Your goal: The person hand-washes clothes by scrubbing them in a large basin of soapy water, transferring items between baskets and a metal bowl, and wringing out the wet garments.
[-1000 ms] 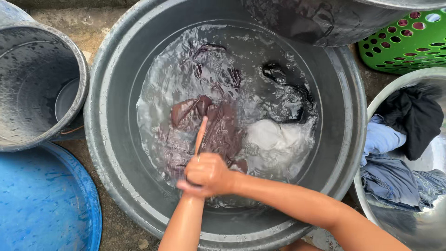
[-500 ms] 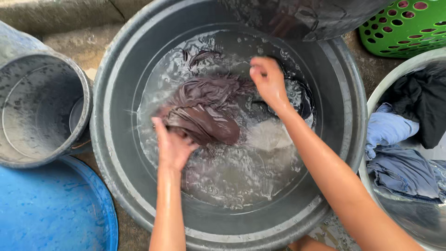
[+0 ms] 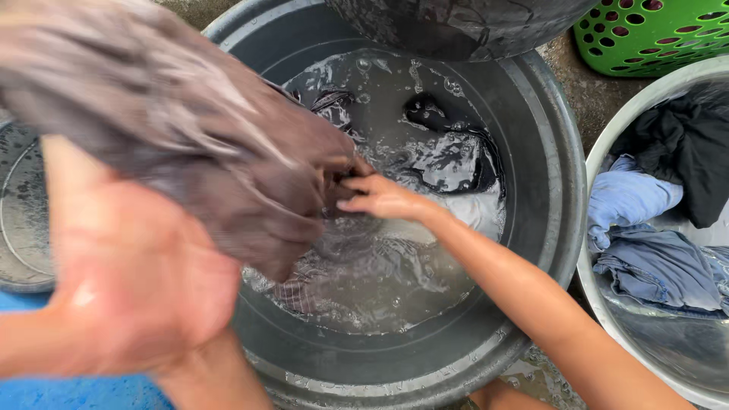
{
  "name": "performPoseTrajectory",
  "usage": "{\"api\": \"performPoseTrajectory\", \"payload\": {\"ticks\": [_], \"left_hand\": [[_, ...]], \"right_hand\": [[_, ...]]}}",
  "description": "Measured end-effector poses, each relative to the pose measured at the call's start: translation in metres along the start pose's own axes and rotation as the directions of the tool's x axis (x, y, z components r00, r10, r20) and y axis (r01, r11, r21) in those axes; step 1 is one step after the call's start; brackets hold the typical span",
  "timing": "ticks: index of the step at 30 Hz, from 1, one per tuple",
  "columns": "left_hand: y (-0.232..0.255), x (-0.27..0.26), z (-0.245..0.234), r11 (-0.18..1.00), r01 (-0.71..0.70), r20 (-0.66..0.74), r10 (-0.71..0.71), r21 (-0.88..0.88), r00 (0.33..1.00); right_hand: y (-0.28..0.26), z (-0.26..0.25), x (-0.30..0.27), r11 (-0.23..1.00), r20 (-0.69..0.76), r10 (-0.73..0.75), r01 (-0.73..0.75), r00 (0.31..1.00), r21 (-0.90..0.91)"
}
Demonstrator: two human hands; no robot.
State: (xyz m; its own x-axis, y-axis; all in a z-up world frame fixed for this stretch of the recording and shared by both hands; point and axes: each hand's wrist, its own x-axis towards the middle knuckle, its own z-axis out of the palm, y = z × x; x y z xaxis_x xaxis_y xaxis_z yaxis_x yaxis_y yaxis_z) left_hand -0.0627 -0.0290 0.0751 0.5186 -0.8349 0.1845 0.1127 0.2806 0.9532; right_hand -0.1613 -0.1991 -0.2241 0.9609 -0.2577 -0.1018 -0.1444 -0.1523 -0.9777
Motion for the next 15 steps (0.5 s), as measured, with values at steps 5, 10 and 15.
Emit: {"api": "performPoseTrajectory", "payload": {"ticks": [5, 10, 15], "left_hand": [[-0.007, 0.005, -0.087, 0.953, -0.222, -0.269, 0.163, -0.204, 0.949], [-0.171, 0.012, -0.175, 0.900, 0.064, -0.404, -0.255, -0.431, 0.879], [-0.329, -0.026, -0.151, 0.746, 0.623, -0.449, -0.652, -0.236, 0.611]], "right_hand": [[0.009, -0.096, -0.012, 0.678, -0.241, 0.035, 0.154, 0.970, 0.719], [0.055, -0.110, -0.005, 0.999, -0.651, -0.019, -0.015, 0.759, -0.047], [0.020, -0.013, -0.007, 0.666, -0.585, -0.380, -0.226, 0.717, -0.710]]}}
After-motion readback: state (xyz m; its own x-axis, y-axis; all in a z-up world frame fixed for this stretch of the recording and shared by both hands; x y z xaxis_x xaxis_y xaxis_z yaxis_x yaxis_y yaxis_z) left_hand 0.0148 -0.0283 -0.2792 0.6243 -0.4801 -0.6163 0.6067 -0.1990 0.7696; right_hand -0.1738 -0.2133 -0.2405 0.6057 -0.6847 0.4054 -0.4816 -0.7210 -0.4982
